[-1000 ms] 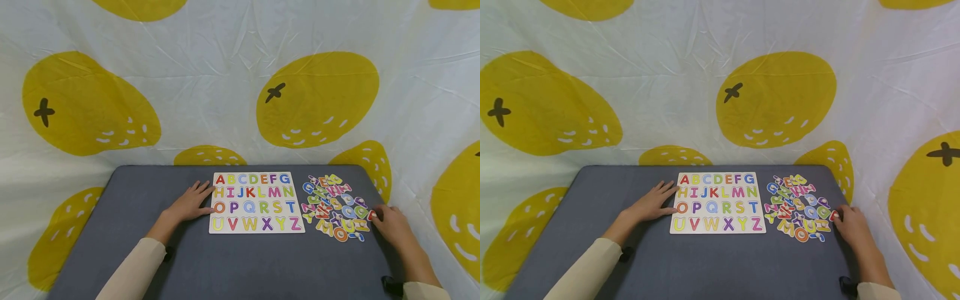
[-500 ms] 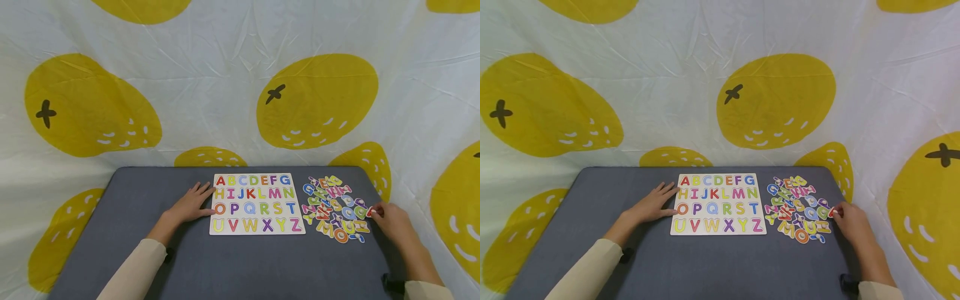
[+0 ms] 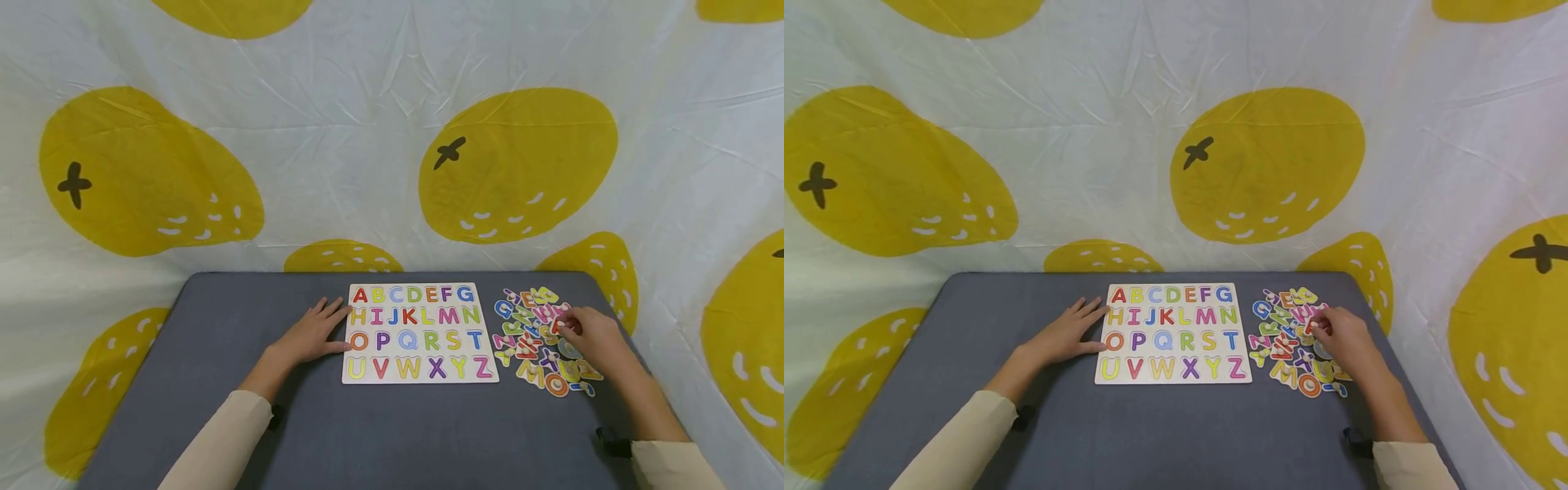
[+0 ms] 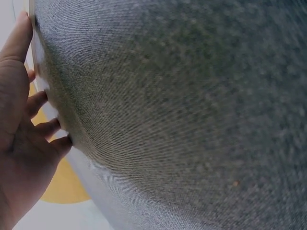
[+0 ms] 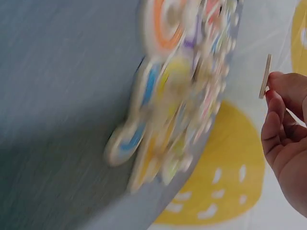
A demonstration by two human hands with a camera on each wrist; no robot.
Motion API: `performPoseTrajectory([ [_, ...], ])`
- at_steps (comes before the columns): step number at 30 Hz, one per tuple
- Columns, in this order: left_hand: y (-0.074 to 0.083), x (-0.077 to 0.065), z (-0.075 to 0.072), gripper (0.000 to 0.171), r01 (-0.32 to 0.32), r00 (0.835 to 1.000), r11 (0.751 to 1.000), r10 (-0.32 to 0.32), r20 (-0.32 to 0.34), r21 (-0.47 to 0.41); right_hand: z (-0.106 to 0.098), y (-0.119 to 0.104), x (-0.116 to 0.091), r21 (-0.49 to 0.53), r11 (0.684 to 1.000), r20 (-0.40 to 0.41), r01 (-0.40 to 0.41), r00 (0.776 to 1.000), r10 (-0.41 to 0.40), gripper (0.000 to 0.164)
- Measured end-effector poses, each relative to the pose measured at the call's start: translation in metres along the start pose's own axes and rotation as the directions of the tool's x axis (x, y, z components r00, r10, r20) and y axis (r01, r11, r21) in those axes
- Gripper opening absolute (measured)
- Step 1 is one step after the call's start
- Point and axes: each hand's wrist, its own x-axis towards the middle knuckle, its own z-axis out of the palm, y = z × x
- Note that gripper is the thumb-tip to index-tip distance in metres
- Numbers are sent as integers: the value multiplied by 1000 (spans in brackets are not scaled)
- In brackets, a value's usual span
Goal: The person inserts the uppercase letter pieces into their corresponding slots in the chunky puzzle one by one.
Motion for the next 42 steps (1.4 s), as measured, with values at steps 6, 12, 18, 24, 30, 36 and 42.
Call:
performPoseTrajectory([
  [6,1,0,1,89,5,1000,1000,-5,4,-9,13,-44,23,70,995,-3,72,997,-72,11],
  [12,2,-1,0,90,22,1000,1000,-22,4,-4,28,-83,54,137,986,17,97,995,-101,16],
  [18,5,0,-2,89,21,1000,1000,-21,6,-3,46,-115,75,162,973,22,162,986,-167,14],
  [24,4,0,-2,91,24,1000,1000,-24,14,0,73,-149,97,196,957,57,212,972,-227,12],
  [30,3,0,-1,94,24,1000,1000,-24,17,-1,95,-190,122,204,948,117,243,956,-270,7],
  [36,2,0,-2,93,16,1000,1000,-16,19,2,114,-231,147,231,939,173,256,938,-299,7],
  [42,1,0,-3,92,19,1000,1000,-19,19,7,138,-262,166,207,925,154,320,923,-354,9],
])
